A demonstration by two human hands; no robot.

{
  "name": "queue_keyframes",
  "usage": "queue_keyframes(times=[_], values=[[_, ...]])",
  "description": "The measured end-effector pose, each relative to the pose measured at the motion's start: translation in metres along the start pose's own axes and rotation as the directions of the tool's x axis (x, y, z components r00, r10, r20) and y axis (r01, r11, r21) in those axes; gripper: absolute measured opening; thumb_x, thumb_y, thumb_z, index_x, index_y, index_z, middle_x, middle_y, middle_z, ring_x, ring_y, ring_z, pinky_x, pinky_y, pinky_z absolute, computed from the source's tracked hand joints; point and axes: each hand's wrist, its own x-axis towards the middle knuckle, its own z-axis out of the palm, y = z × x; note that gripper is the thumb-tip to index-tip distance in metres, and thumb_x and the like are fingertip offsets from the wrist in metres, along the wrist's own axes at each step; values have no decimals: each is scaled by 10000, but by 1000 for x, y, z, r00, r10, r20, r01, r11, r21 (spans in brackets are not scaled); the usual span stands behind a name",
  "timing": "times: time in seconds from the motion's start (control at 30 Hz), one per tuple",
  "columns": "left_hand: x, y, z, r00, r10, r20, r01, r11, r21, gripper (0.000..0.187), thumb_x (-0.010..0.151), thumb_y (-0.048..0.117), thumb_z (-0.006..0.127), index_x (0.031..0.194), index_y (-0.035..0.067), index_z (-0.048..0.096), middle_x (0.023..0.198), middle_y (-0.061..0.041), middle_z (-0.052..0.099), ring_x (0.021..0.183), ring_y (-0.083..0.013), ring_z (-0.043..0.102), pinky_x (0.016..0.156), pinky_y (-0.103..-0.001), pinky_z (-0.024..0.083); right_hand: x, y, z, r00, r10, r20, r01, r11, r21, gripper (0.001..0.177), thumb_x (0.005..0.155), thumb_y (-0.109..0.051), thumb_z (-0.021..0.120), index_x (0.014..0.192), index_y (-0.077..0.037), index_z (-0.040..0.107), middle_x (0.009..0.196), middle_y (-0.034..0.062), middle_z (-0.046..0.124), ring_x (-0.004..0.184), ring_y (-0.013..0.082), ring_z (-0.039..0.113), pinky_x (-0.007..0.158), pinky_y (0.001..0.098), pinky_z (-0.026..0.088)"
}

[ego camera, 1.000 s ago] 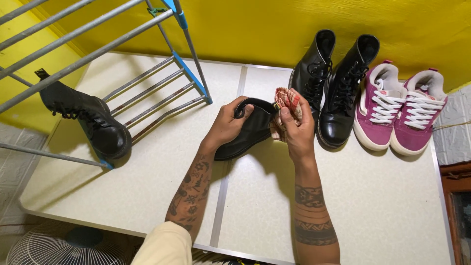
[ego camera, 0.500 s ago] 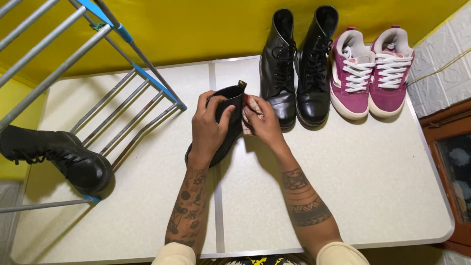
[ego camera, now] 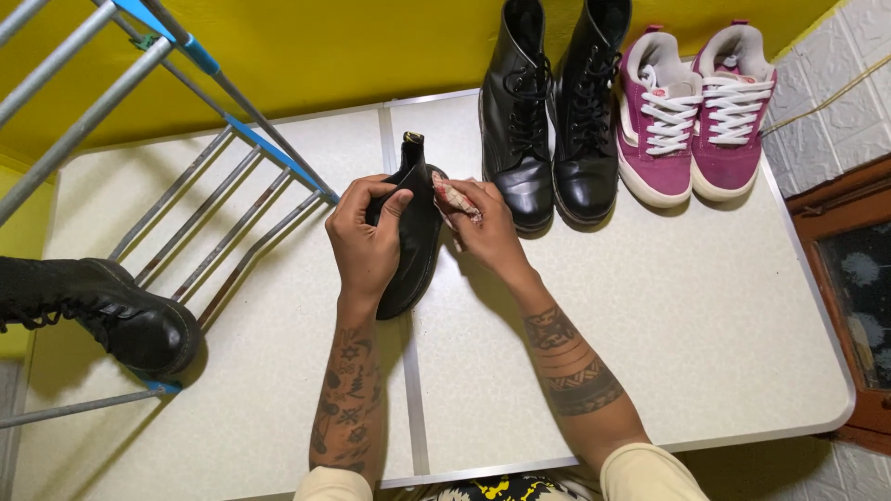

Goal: Cleaning a pair of black leather boots using a cloth on a table.

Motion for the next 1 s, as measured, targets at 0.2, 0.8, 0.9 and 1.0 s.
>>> queue_keyframes(times=[0.2, 0.8, 0.9, 1.0], values=[[3, 4, -7, 1000, -3, 26, 3, 1000, 5, 154, 946, 127, 783, 978, -10, 719, 1034, -105, 759, 894, -183, 731, 793, -304, 585, -2, -5, 4, 999, -45, -29, 46, 999, 23, 395, 942, -63, 650, 1336, -63, 668, 1216, 115, 626, 1119, 242, 657, 1009, 342, 535], [-8, 8, 10, 994, 58, 93, -58, 998, -6, 166, 943, 132, 787, 975, -19, 725, 1047, -126, 742, 931, -196, 727, 828, -302, 580, 2, 10, -12, 999, -22, -38, 16, 986, -164, 434, 891, -74, 708, 1321, -100, 649, 1271, 156, 595, 1207, 322, 599, 1037, 400, 498], [-22, -16, 14, 997, 26, 69, -22, 999, -49, 175, 988, 105, 786, 1128, 28, 716, 1164, -134, 747, 1043, -222, 729, 930, -325, 582, 0, 6, -12, 991, -119, -67, 107, 982, -159, 427, 898, -62, 692, 1322, -92, 663, 1266, 150, 628, 1207, 326, 611, 1045, 378, 505], [-30, -9, 12, 984, -95, 149, 145, 915, -376, 663, 971, 180, 735, 1501, 90, 347, 1398, -128, 623, 1253, -253, 658, 1055, -351, 551, 5, 13, -5, 965, -218, -143, 200, 971, -129, 376, 955, -120, 725, 1314, -47, 644, 1253, 173, 612, 1200, 312, 607, 1048, 389, 491]])
